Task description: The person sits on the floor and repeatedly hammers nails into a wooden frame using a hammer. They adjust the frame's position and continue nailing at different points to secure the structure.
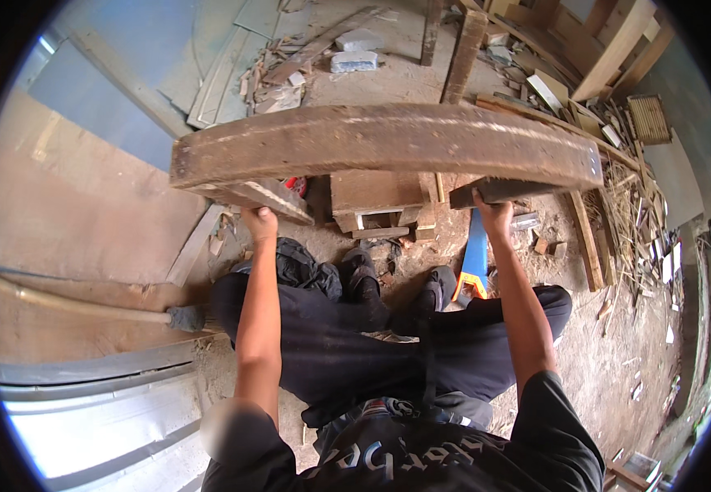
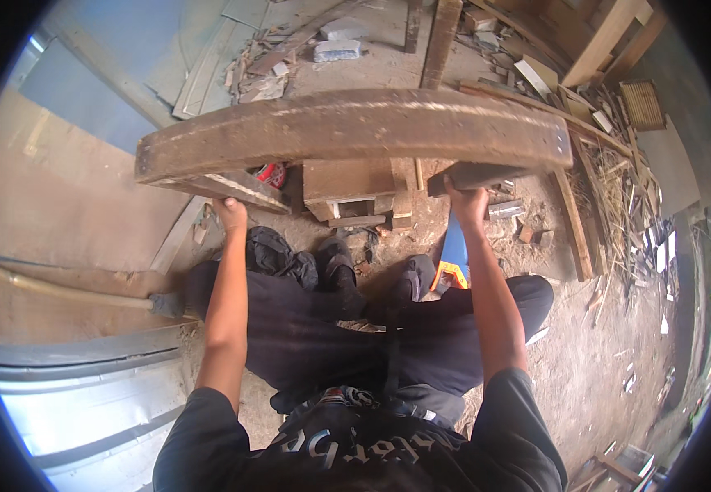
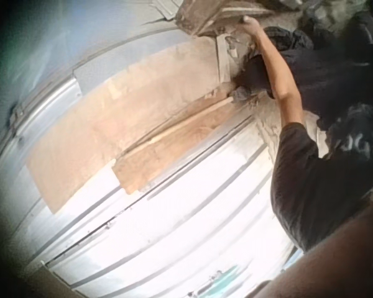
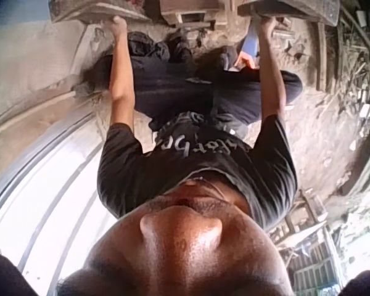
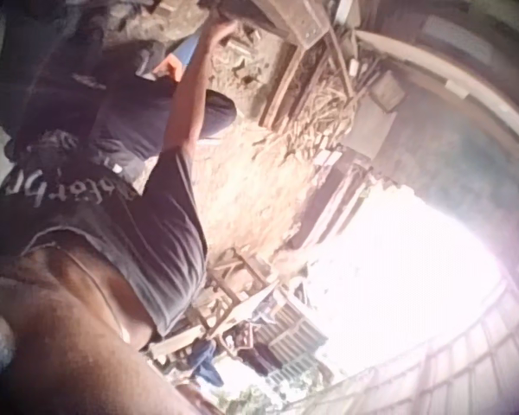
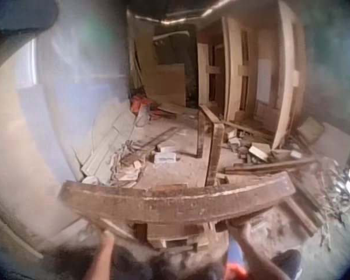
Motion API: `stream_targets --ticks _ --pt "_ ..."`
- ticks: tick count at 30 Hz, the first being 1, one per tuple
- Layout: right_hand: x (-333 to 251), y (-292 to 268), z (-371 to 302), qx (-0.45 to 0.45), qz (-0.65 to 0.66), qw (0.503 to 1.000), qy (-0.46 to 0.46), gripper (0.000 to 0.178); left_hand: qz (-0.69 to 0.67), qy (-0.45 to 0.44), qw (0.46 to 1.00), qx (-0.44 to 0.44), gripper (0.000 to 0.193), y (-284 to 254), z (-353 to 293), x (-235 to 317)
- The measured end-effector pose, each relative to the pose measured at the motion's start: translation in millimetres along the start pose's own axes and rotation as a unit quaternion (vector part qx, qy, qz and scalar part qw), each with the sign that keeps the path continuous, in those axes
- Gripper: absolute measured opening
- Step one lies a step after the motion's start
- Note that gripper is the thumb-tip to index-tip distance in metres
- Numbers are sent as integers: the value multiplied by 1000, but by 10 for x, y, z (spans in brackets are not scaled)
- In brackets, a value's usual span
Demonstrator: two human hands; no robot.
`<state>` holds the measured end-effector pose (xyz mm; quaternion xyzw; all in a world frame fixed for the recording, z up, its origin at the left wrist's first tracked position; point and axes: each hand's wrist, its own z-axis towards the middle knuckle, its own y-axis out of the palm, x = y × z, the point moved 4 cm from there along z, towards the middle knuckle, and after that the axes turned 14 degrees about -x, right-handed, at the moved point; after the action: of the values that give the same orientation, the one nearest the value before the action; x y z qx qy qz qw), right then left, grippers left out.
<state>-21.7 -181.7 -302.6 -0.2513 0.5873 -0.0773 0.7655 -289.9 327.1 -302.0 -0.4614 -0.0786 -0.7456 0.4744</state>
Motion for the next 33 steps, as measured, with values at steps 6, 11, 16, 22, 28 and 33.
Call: stream_targets --ticks 6,11,16,22,28,33 --pt "346 248 164 -48 65 996 22 35 10 -78 995 -63 100 107 -54 -371" --pt "365 305 306 -80 35 994 68 44 -25 -184 979 -84 79 211 -24 -521" --pt "198 324 385 -86 32 993 73 46 -11 -164 984 -69 64 45 62 -394" --pt "-94 266 215 -41 98 994 20 64 -53 -108 989 -89 48 212 261 531" --pt "-679 20 177 41 19 999 -6 84 -80 -27 996 -23 53 161 491 888" --pt "-1151 -336 114 59 80 990 -98 95 128 20 988 86 75 -9 510 1670"
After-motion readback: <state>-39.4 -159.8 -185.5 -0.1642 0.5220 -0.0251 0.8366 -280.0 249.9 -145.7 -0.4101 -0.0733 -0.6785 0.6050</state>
